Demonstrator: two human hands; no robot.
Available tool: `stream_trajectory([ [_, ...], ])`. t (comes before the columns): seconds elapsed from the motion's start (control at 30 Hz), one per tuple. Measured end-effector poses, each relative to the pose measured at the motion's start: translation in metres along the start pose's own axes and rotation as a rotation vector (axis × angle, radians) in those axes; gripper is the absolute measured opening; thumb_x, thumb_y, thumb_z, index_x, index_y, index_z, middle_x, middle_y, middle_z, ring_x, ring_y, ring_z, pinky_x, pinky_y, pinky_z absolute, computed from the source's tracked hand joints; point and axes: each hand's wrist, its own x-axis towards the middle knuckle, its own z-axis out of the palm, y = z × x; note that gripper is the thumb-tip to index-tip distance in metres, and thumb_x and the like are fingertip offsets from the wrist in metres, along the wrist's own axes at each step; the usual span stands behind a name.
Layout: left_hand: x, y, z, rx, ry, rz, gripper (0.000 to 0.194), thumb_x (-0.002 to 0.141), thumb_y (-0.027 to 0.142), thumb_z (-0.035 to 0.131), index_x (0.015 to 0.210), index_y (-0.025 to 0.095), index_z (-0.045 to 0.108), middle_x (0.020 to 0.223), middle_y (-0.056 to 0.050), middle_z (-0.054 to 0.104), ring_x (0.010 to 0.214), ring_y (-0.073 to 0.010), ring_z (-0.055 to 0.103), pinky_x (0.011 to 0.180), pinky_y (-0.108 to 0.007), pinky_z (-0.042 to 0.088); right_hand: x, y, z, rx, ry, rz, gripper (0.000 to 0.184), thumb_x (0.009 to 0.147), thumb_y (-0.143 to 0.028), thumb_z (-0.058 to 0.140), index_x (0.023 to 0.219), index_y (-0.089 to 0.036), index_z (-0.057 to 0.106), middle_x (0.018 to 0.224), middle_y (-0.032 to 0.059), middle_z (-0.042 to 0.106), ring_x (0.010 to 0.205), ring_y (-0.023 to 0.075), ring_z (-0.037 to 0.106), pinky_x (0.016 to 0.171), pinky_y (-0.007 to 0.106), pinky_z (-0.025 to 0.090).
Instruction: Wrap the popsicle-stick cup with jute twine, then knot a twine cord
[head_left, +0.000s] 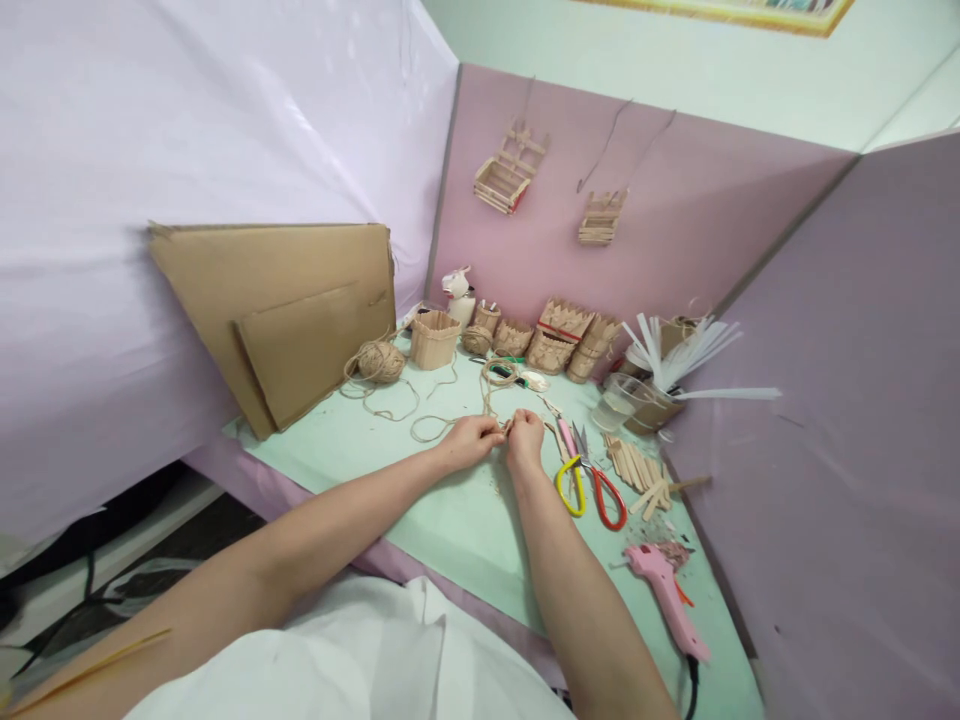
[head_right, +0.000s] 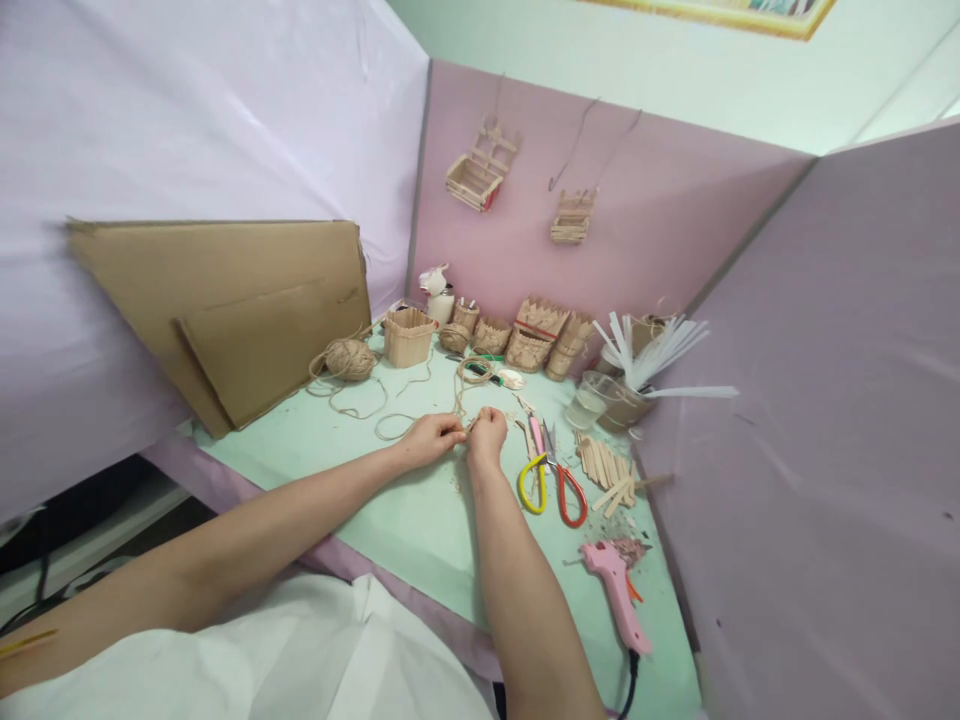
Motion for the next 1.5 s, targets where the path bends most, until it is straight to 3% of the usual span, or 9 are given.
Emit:
stream_trajectory([
  [0.13,0.001,-0.002,-0.002,-0.139,-0.014,-0.033,0.025,0.076,0.033,0.052,0.06,0.014,0.056,0.055,0.003,0.05,0.055,-0.0094,0.042,0.056,-0.022,0.032,-0.004,-0.015,-0.006,0.159,-0.061,0.041,0.017,0.072,-0.031,0.05,0.062,-0.02,0.043,0.049,-0.0064,0.042,0.045,0.0084,0.037,0.047,0.023,0.03],
  [0.33,0.006,-0.008,0.0,-0.428,-0.008,-0.148,0.034,0.074,0.041,0.056,0.089,0.011,0.065,0.055,0.002,0.054,0.051,-0.0081,0.044,0.053,-0.021,0.034,-0.005,-0.038,-0.017,0.299,-0.123,0.102,0.02,0.065,-0.033,0.063,0.07,-0.018,0.05,0.057,-0.0064,0.047,0.05,0.0064,0.042,0.05,0.021,0.035],
  [0.47,0.007,-0.005,-0.004,-0.594,-0.057,-0.245,0.04,0.07,0.043,0.061,0.094,0.011,0.063,0.066,-0.002,0.063,0.043,-0.0045,0.04,0.046,-0.021,0.03,-0.008,-0.045,-0.014,0.34,-0.132,0.073,0.025,0.065,-0.039,0.065,0.071,-0.019,0.051,0.06,-0.0063,0.047,0.051,0.0062,0.043,0.05,0.021,0.035],
  [0.7,0.007,-0.007,-0.008,-0.76,-0.106,-0.287,0.039,0.071,0.038,0.064,0.099,0.012,0.059,0.094,-0.011,0.069,0.038,0.0001,0.031,0.04,-0.02,0.022,-0.01,-0.044,-0.013,0.248,-0.129,0.106,0.036,0.07,-0.054,0.057,0.073,-0.018,0.053,0.058,-0.0042,0.05,0.049,0.0076,0.043,0.047,0.022,0.035],
  [0.83,0.008,-0.011,-0.007,-0.844,-0.075,-0.278,0.032,0.065,0.03,0.069,0.089,0.011,0.06,0.091,-0.009,0.067,0.051,-0.0035,0.048,0.047,-0.019,0.031,-0.012,-0.041,-0.014,0.089,-0.194,0.147,0.042,0.071,-0.06,0.054,0.067,-0.018,0.056,0.058,-0.0004,0.055,0.052,0.0104,0.048,0.048,0.023,0.035],
  [1.03,0.011,-0.012,-0.005,-0.855,-0.053,-0.251,0.024,0.065,0.021,0.062,0.087,0.011,0.063,0.071,-0.002,0.061,0.054,-0.0055,0.049,0.053,-0.02,0.033,-0.015,-0.038,-0.013,-0.071,-0.351,0.204,0.049,0.071,-0.065,0.053,0.063,-0.016,0.06,0.055,0.0029,0.06,0.055,0.0139,0.053,0.048,0.024,0.033],
  [1.23,0.011,-0.01,-0.006,-0.733,-0.02,-0.222,0.013,0.066,0.02,0.053,0.072,0.012,0.06,0.06,0.002,0.051,0.054,-0.0069,0.042,0.056,-0.022,0.033,-0.016,-0.04,-0.014,0.135,-0.528,0.233,0.038,0.066,-0.054,0.066,0.075,-0.016,0.064,0.068,0.0048,0.065,0.063,0.015,0.058,0.052,0.023,0.039],
  [1.33,0.01,-0.012,-0.007,-0.62,-0.006,-0.171,0.012,0.068,0.024,0.053,0.068,0.013,0.057,0.058,0.003,0.046,0.055,-0.0072,0.038,0.055,-0.022,0.03,-0.015,-0.04,-0.015,0.172,-0.498,0.208,0.031,0.061,-0.044,0.072,0.076,-0.018,0.063,0.079,0.0031,0.066,0.067,0.0132,0.058,0.054,0.021,0.041],
  [1.5,0.009,-0.012,-0.009,-0.571,-0.05,-0.124,0.023,0.072,0.035,0.056,0.073,0.012,0.059,0.06,0.003,0.046,0.056,-0.0076,0.036,0.055,-0.023,0.029,-0.014,-0.039,-0.015,0.167,-0.411,0.244,0.026,0.064,-0.042,0.068,0.073,-0.019,0.063,0.077,0.0037,0.066,0.069,0.0138,0.059,0.052,0.02,0.041],
])
